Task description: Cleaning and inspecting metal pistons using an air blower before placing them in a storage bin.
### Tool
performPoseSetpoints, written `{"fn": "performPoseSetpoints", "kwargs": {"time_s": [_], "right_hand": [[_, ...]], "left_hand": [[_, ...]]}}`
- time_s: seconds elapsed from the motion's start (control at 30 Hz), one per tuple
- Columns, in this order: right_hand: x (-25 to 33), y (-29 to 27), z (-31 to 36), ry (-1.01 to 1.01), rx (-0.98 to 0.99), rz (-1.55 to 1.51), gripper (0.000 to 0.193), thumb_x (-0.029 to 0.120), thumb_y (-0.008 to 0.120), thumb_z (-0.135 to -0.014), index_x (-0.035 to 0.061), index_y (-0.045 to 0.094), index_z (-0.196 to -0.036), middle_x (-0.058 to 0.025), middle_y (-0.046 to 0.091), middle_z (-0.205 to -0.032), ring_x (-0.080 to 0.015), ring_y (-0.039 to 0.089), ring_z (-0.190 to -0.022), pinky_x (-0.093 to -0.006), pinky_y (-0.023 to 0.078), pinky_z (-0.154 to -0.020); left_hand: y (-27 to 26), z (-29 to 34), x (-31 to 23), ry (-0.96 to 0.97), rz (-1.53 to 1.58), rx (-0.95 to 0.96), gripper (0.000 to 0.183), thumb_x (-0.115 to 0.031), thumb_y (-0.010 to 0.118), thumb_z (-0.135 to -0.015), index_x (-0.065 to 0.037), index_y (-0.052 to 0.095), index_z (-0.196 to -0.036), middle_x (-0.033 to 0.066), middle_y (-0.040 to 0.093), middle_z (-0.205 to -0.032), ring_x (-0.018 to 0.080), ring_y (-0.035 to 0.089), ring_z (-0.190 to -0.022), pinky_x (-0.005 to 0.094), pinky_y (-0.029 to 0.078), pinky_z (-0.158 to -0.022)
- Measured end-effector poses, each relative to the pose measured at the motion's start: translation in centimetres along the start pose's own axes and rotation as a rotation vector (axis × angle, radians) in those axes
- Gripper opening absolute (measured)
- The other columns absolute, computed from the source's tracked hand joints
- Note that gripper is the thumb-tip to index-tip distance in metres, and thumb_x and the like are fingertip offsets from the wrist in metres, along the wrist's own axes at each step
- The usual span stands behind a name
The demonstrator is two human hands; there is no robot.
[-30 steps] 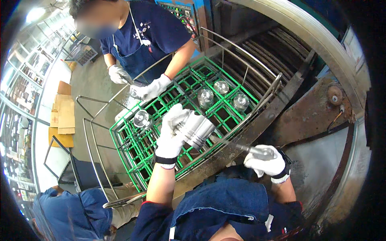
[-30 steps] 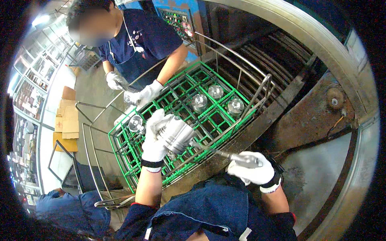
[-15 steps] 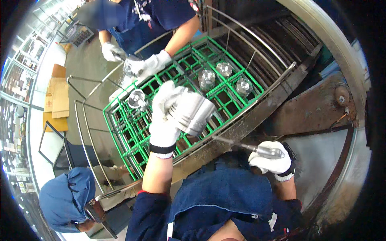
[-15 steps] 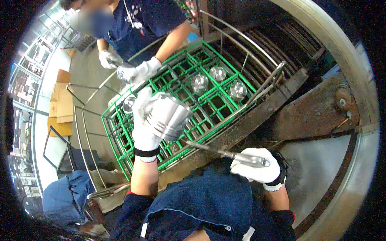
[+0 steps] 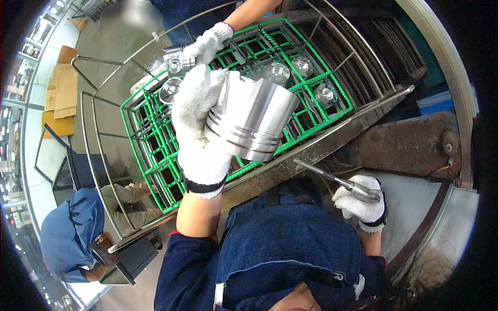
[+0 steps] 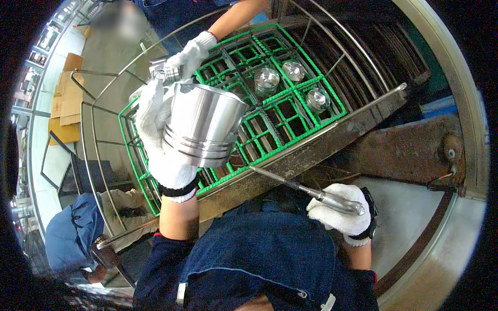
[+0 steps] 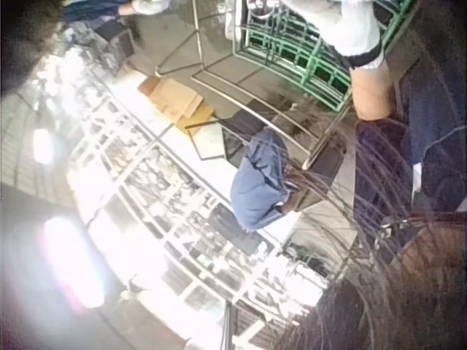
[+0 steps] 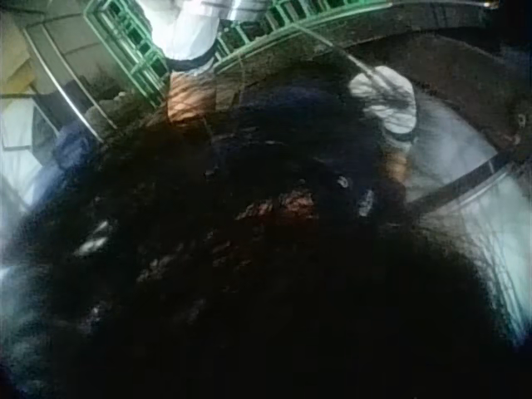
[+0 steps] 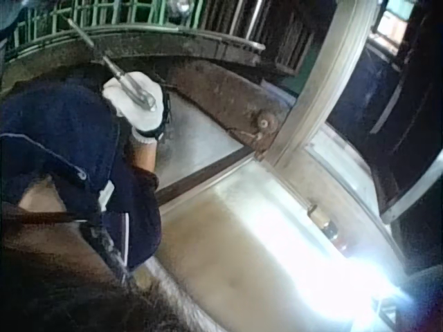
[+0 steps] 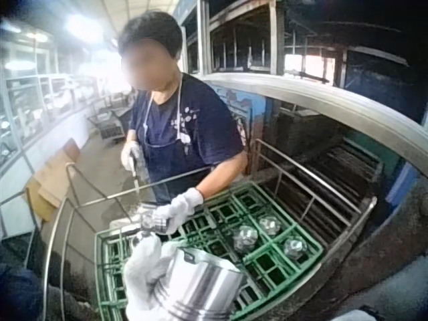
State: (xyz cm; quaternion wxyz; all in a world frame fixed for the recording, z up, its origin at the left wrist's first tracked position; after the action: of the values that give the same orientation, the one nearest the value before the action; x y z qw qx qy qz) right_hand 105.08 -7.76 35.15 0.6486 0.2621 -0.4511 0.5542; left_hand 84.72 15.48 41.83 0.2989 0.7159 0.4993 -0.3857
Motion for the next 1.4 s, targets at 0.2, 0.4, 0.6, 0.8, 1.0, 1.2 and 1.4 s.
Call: {"fn": "performPoseSetpoints", "kwargs": {"time_s": [0.2,0.4,0.6,0.8,1.0,1.2,1.4], "right_hand": [[0.0,0.8,-0.8,0.01,0.077,0.031,0.016,0.007,0.081,-0.071,0.0015,0.07,-0.08,-0.0023,0.066,-0.065,-0.0068,0.057,-0.051,-0.0213,0.042,-0.045],[-0.7,-0.8,-2.2,-0.029,-0.104,-0.256,0.014,0.008,0.078,-0.077,0.0025,0.071,-0.087,-0.0071,0.07,-0.078,-0.0101,0.063,-0.059,-0.0232,0.048,-0.054],[-3.0,1.4,-3.5,0.017,0.056,-0.205,0.02,0.013,0.075,-0.083,0.0013,0.07,-0.098,-0.0048,0.07,-0.076,-0.0088,0.059,-0.053,-0.0227,0.045,-0.047],[-2.8,2.5,-3.9,-0.052,0.15,-0.226,0.032,0.014,0.075,-0.084,-0.0004,0.065,-0.111,-0.0023,0.065,-0.072,-0.0059,0.054,-0.048,-0.0214,0.042,-0.042],[-4.0,2.5,-7.2,-0.029,0.061,-0.278,0.045,0.014,0.075,-0.083,0.0031,0.06,-0.125,0.001,0.064,-0.072,-0.0064,0.051,-0.046,-0.022,0.039,-0.041],[-4.2,3.5,-8.5,-0.057,0.031,-0.362,0.042,0.011,0.078,-0.08,0.0017,0.063,-0.118,-0.0006,0.063,-0.07,-0.0079,0.051,-0.044,-0.023,0.038,-0.039],[-5.1,3.0,-8.2,-0.002,0.125,-0.491,0.011,0.006,0.07,-0.079,0.0027,0.06,-0.078,-0.0039,0.055,-0.056,-0.0129,0.047,-0.035,-0.0258,0.036,-0.031]], "left_hand": [[-0.6,-0.2,1.4,-0.099,0.283,-0.067,0.063,-0.005,0.068,-0.086,0.0,0.035,-0.139,0.02,0.053,-0.132,0.029,0.055,-0.122,0.0403,0.045,-0.105],[2.4,2.2,9.9,-0.739,1.073,-0.057,0.043,-0.029,0.056,-0.095,-0.006,0.048,-0.13,0.0153,0.056,-0.125,0.0262,0.056,-0.115,0.0408,0.051,-0.095],[6.3,-1.1,4.1,0.206,-0.748,0.58,0.049,-0.028,0.076,-0.061,-0.01,0.062,-0.104,0.0105,0.066,-0.096,0.0325,0.062,-0.09,0.0426,0.05,-0.081],[8.0,0.6,6.0,0.191,-0.755,0.836,0.068,-0.061,0.072,-0.065,-0.013,0.061,-0.112,0.0083,0.062,-0.111,0.0317,0.054,-0.111,0.0432,0.039,-0.101],[8.5,2.4,9.8,-0.32,-0.244,0.744,0.011,-0.016,0.056,-0.09,-0.009,0.062,-0.096,0.0044,0.066,-0.092,0.0178,0.063,-0.081,0.0338,0.053,-0.073],[9.0,6.5,13.8,-1.065,0.791,0.492,0.03,-0.03,0.04,-0.101,-0.008,0.059,-0.11,0.0084,0.067,-0.101,0.0201,0.066,-0.085,0.0347,0.056,-0.072],[8.9,7.3,13.6,-1.247,1.03,0.364,0.033,-0.03,0.039,-0.101,-0.008,0.056,-0.119,0.0096,0.067,-0.103,0.0222,0.067,-0.087,0.0381,0.058,-0.072]]}}
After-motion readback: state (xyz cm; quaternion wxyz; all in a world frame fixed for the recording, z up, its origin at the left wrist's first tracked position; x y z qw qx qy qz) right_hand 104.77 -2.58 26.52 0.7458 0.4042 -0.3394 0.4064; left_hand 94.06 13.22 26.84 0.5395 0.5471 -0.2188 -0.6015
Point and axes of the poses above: each hand's wrist, its own z-axis away from the middle knuckle, its own y-axis out of the palm, x = y × z, the point moved 10 cm from there along -z, towards the middle knuckle
